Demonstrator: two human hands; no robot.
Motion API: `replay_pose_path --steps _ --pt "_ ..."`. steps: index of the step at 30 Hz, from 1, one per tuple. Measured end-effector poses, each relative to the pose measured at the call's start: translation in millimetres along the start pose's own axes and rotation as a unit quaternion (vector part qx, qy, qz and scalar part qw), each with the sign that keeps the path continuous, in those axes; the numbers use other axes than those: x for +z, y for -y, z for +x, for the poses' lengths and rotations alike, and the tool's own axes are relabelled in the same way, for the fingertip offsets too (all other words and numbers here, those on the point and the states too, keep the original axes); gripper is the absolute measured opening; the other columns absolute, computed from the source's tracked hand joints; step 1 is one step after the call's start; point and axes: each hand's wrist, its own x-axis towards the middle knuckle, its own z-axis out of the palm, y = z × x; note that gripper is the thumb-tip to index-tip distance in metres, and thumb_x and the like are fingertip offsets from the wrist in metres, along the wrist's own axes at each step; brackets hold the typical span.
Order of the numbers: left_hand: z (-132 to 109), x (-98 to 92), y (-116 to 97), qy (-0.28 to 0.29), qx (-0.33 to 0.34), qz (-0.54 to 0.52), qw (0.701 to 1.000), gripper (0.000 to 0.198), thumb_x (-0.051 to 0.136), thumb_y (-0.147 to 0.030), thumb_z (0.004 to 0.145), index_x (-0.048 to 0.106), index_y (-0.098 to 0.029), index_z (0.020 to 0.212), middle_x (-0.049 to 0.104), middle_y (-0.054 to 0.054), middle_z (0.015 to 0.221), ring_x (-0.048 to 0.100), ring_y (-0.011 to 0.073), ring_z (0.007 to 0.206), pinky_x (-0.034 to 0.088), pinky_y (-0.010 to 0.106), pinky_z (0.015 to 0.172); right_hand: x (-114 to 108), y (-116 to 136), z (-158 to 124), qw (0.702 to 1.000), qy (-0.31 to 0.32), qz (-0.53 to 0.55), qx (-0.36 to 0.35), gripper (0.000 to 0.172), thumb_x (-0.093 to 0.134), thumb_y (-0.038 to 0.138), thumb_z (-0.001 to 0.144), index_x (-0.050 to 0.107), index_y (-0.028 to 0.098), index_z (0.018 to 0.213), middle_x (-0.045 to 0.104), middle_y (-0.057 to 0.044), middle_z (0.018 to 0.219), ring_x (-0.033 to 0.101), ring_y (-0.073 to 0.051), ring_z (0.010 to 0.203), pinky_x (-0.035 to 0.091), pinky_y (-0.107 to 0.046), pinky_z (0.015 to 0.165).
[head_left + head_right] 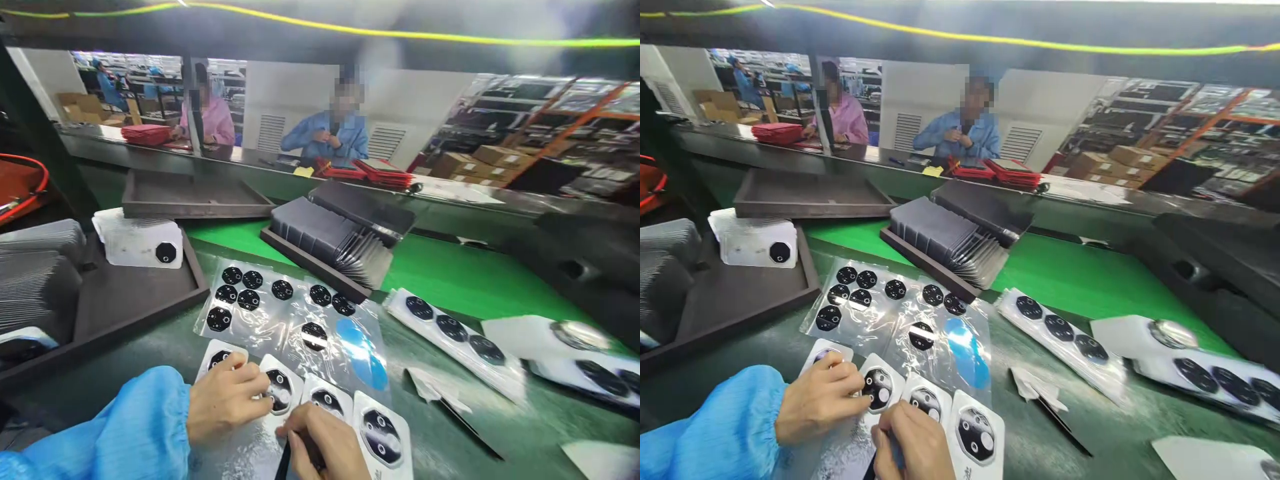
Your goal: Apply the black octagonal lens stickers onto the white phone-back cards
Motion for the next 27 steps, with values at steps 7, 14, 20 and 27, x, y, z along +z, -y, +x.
replay_pose_path --steps 7,14,20,27 --pt "6.6 -3.9 -2.1 0.016 -0.066 -0.032 0.997 0.022 0.041 -0.015 0.101 0.055 -0.018 0.084 0.054 0.000 0.080 0.045 0.0167 0.079 0.029 0.032 0.077 -6.6 2.7 10.5 0.989 -0.076 0.083 0.100 0.011 0.050 0.021 0.098 0.059 0.021 0.092 0.063 0.000 0.078 0.060 -0.012 0.067 0.047 -0.021 0.059" --pt "0.4 -7.2 -0.6 0.006 0.056 0.005 0.998 0.025 0.039 -0.004 0.100 0.059 -0.013 0.087 0.065 0.003 0.089 0.054 0.0140 0.083 0.035 0.030 0.073 -11.7 -2.1 15.3 0.975 -0.143 0.121 0.120 0.010 0.056 0.018 0.095 0.066 0.021 0.093 0.064 -0.003 0.087 0.063 -0.014 0.080 0.050 -0.023 0.067" --pt "0.2 -9.3 -1.6 0.000 0.064 0.002 0.998 0.028 0.038 -0.005 0.100 0.059 -0.013 0.083 0.068 0.002 0.090 0.056 0.0144 0.086 0.037 0.029 0.072 -7.6 -4.2 11.2 0.963 -0.167 0.133 0.168 0.019 0.058 0.017 0.091 0.057 0.021 0.110 0.064 -0.002 0.086 0.064 -0.014 0.075 0.054 -0.024 0.067" --pt "-2.8 -8.2 -0.6 0.002 0.045 -0.020 0.999 0.022 0.045 -0.003 0.097 0.058 -0.014 0.083 0.069 0.003 0.097 0.056 0.0154 0.088 0.037 0.030 0.076 -10.7 1.2 15.3 0.973 -0.142 0.118 0.140 0.007 0.054 0.019 0.096 0.060 0.020 0.091 0.060 -0.002 0.084 0.058 -0.013 0.073 0.047 -0.023 0.062"
